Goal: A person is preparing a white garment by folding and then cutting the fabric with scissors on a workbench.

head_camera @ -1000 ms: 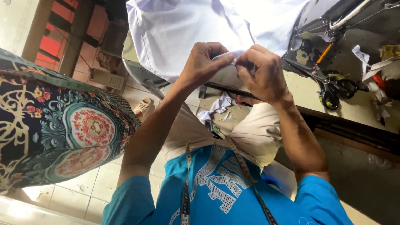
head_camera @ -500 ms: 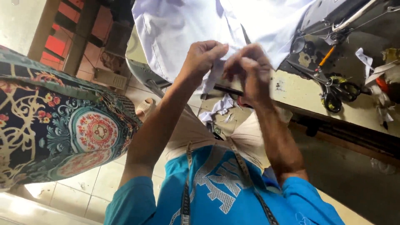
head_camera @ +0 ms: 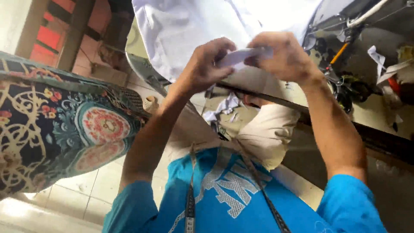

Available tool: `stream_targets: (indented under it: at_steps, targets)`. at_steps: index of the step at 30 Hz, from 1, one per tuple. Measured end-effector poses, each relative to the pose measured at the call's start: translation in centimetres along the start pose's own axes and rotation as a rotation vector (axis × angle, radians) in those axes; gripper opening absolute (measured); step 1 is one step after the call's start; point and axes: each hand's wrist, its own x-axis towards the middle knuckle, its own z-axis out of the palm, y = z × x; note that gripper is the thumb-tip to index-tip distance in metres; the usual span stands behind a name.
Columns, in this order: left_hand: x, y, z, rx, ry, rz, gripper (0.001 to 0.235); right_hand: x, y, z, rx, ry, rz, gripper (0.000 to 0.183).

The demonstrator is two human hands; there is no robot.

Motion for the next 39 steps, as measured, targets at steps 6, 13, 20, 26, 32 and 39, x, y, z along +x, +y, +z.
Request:
stream_targets:
  at_steps: [6, 13, 20, 26, 32, 39]
  targets:
    - [-7.3, -1.4, -0.8, 0.845, 0.199, -0.054, 0.011, -1.1, 2.7, 0.4, -0.174, 0.173, -0.160, 0.013]
    - [-10.4, 1.5, 4.6, 1.010, 0.482, -0.012, 0.037, -1.6, 1.9, 3.0, -0.342, 0.332, -0.397, 0.012]
    - [-9.2, 0.2, 15.5, -1.209, -0.051, -0.366, 0.059, -3.1, 0.0, 3.2, -0.280, 0.389, -0.382, 0.020]
    - [-7.2, -0.9, 16.4, -1.947, 0.283, -0.486, 0.056, -3.7, -0.3, 3.2, -0.230, 0.462, -0.306, 0.017]
    - [-8.4, -1.6, 13.9, -2.021, 0.482, -0.513, 0.025, -3.7, -0.3, 3.3, -0.225, 0.491, -0.266, 0.006]
    - [-13.6, -3.3, 12.9, -1.546, 0.620, -0.802, 0.014, -5.4, 3.0, 5.2, -0.501, 0.358, -0.320, 0.032]
